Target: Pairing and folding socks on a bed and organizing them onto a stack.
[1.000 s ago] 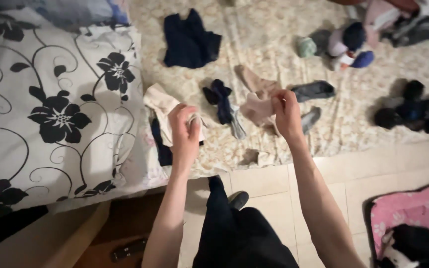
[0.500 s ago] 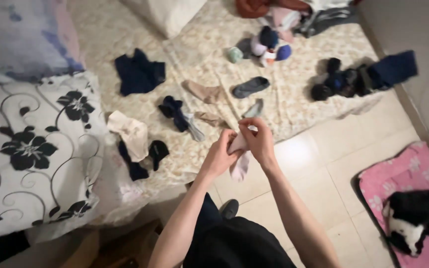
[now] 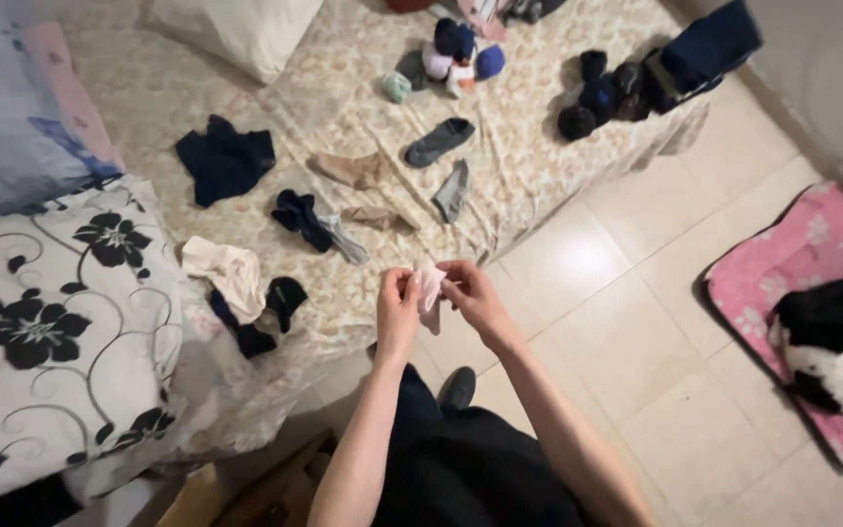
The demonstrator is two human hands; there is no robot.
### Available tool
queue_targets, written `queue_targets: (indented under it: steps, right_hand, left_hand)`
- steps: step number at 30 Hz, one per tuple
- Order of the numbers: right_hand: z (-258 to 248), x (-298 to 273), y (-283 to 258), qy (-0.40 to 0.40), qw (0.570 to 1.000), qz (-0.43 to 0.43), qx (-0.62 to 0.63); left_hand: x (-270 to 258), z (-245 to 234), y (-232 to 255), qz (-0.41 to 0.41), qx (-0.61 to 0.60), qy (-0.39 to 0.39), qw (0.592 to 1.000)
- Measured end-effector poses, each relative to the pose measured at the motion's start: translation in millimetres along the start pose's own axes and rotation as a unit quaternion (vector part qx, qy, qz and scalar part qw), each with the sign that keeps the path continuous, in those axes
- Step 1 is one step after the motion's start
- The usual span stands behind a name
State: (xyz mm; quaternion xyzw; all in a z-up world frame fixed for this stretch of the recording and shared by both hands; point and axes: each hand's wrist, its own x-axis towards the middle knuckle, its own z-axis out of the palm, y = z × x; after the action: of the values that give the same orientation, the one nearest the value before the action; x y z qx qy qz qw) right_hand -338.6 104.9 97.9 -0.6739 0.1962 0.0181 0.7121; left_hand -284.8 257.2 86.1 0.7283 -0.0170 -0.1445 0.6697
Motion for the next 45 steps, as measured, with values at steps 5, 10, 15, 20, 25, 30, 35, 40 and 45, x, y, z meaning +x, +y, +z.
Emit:
queue_targets:
  steps: [5, 10, 15, 20, 25, 30, 35, 40, 45]
  right_hand:
    - [20.6, -0.9, -1.2, -0.034, 0.994, -0.004, 0.102]
    - [44.3, 6.0, -7.1, -0.054, 0.984, 0.041, 0.165]
    - [60.6, 11.9, -7.4, 0.004, 0.997, 0.003, 0.08]
    - [59.2, 28.9, -3.2, -0.006, 0.999, 0.01, 0.053]
    - [49.2, 49.3, -10.5, -0.042, 0.972, 0.089, 0.212]
    - [51.4, 75.5, -3.0, -0.037, 0.986, 0.06, 0.153]
    - [53.8, 95.4, -15.2, 0.048, 0.994, 0.026, 0.091]
    - [48.6, 116.1, -22.9, 0.147, 0.989, 0.021, -0.015]
    - [18.3, 149.9, -8.6, 0.183, 0.974, 0.083, 0.103]
  left_hand:
    - [-11.3, -16.3, 17.2, -0.021, 0.075, 0.006, 0.997]
    - [-11.7, -32.4, 21.5, 0.03, 0.147, 0.036, 0.988]
    - [-3.3, -42.2, -5.5, 0.174, 0.177, 0.04, 0.968]
    - [15.7, -40.8, 21.6, 0.038, 0.112, -0.056, 0.991]
    - [52.0, -53.8, -12.7, 0.023, 0.07, -0.125, 0.989]
    - [82.0, -42.5, -10.9, 0.089, 0.1, -0.134, 0.982]
    - [108.7, -23.9, -11.2, 0.074, 0.037, -0.062, 0.995]
    - [149.7, -3.1, -36.5, -0.125, -0.286, -0.034, 0.949]
    - [173.7, 16.7, -42.6, -0.246, -0.37, -0.064, 0.894]
